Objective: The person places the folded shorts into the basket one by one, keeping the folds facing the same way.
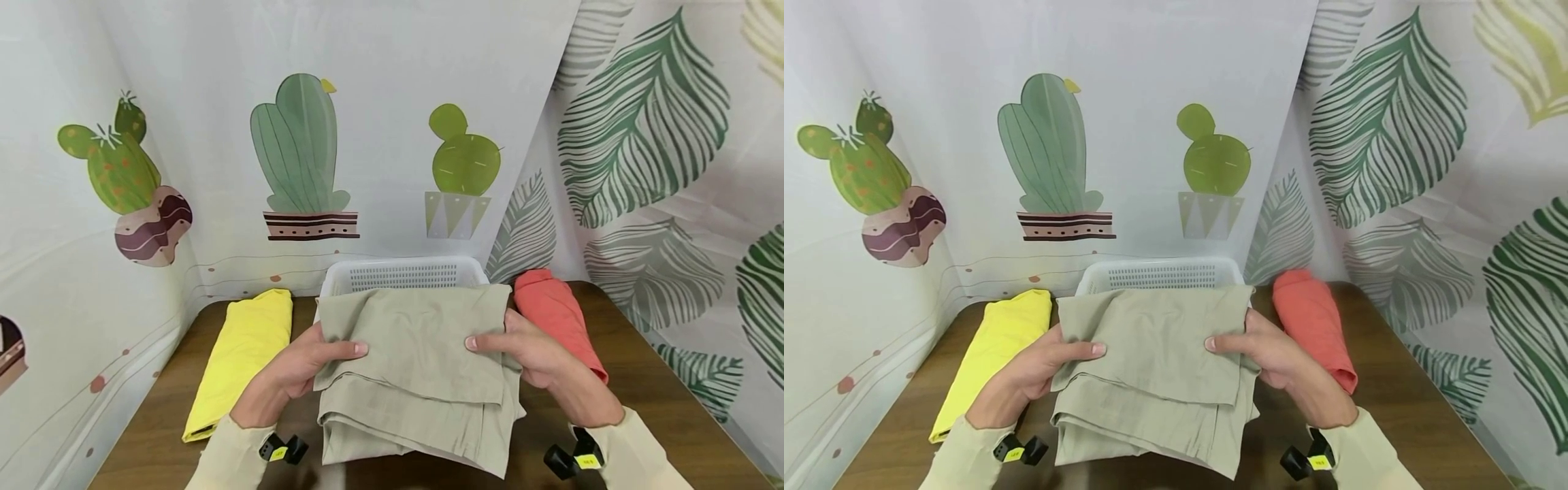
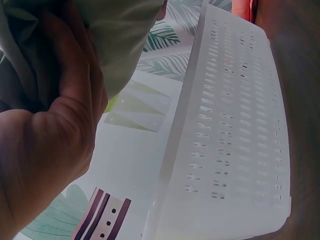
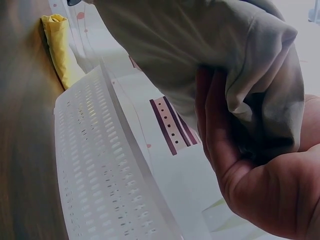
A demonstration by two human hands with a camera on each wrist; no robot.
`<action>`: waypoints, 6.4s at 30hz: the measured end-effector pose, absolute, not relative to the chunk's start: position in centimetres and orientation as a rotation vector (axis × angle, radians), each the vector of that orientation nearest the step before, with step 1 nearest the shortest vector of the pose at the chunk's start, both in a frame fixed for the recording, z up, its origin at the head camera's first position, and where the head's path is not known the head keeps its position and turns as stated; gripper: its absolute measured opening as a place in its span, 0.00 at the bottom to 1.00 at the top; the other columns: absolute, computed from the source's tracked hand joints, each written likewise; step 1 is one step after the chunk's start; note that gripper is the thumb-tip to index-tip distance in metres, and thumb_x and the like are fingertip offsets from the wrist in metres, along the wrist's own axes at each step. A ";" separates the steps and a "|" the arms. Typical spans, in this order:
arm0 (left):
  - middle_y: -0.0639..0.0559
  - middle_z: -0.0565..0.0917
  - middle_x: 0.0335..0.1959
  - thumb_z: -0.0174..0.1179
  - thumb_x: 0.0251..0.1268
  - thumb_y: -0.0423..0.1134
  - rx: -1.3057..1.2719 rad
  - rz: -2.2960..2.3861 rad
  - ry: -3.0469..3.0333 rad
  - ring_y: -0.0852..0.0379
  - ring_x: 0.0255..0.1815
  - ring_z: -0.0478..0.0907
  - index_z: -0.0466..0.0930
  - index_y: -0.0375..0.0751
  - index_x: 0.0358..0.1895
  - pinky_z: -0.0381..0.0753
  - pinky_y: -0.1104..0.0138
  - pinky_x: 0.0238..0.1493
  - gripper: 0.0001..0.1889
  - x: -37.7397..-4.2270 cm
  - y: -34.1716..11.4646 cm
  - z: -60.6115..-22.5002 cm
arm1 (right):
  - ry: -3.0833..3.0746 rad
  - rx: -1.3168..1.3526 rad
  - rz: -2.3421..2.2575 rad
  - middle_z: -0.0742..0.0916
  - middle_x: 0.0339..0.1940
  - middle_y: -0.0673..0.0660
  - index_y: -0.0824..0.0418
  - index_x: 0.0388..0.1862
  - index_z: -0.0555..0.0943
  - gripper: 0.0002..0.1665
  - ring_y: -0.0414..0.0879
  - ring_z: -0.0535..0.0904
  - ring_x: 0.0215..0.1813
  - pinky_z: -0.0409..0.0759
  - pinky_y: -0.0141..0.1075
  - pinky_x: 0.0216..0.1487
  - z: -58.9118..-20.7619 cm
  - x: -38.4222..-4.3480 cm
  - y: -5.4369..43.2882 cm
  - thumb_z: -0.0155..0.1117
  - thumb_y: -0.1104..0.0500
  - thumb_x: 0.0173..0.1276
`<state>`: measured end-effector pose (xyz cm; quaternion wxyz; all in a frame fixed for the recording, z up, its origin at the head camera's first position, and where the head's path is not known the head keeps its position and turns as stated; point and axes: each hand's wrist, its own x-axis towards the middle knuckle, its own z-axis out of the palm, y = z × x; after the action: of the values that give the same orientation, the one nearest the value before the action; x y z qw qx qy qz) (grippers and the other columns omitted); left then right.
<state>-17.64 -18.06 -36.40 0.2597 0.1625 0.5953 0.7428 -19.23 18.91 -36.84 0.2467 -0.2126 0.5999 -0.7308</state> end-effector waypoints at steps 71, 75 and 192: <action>0.44 0.87 0.49 0.58 0.81 0.38 0.349 2.118 1.641 0.48 0.43 0.91 0.65 0.40 0.64 0.91 0.54 0.40 0.18 -20.1 -18.1 -36.1 | 1.658 -0.321 -2.129 0.91 0.47 0.56 0.60 0.59 0.73 0.17 0.51 0.91 0.47 0.89 0.49 0.47 -35.6 -22.2 17.3 0.63 0.67 0.75; 0.44 0.88 0.46 0.58 0.81 0.38 0.309 2.118 1.647 0.49 0.42 0.91 0.66 0.40 0.62 0.91 0.56 0.40 0.16 -20.2 -18.0 -36.3 | 1.665 -0.330 -2.124 0.91 0.48 0.56 0.61 0.61 0.72 0.18 0.50 0.91 0.48 0.89 0.48 0.48 -35.8 -22.3 17.4 0.62 0.67 0.76; 0.40 0.77 0.60 0.50 0.78 0.24 0.230 2.111 1.892 0.56 0.52 0.83 0.58 0.26 0.76 0.85 0.62 0.52 0.27 -22.5 -17.7 -39.2 | 2.336 -0.342 -1.930 0.80 0.59 0.71 0.67 0.86 0.53 0.46 0.38 0.81 0.45 0.83 0.31 0.43 -39.7 -25.3 17.2 0.60 0.72 0.74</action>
<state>-22.53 -17.70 -39.24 0.1482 0.0800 0.6579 0.7340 -25.30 17.20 -39.71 0.0461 -0.1120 0.7652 -0.6323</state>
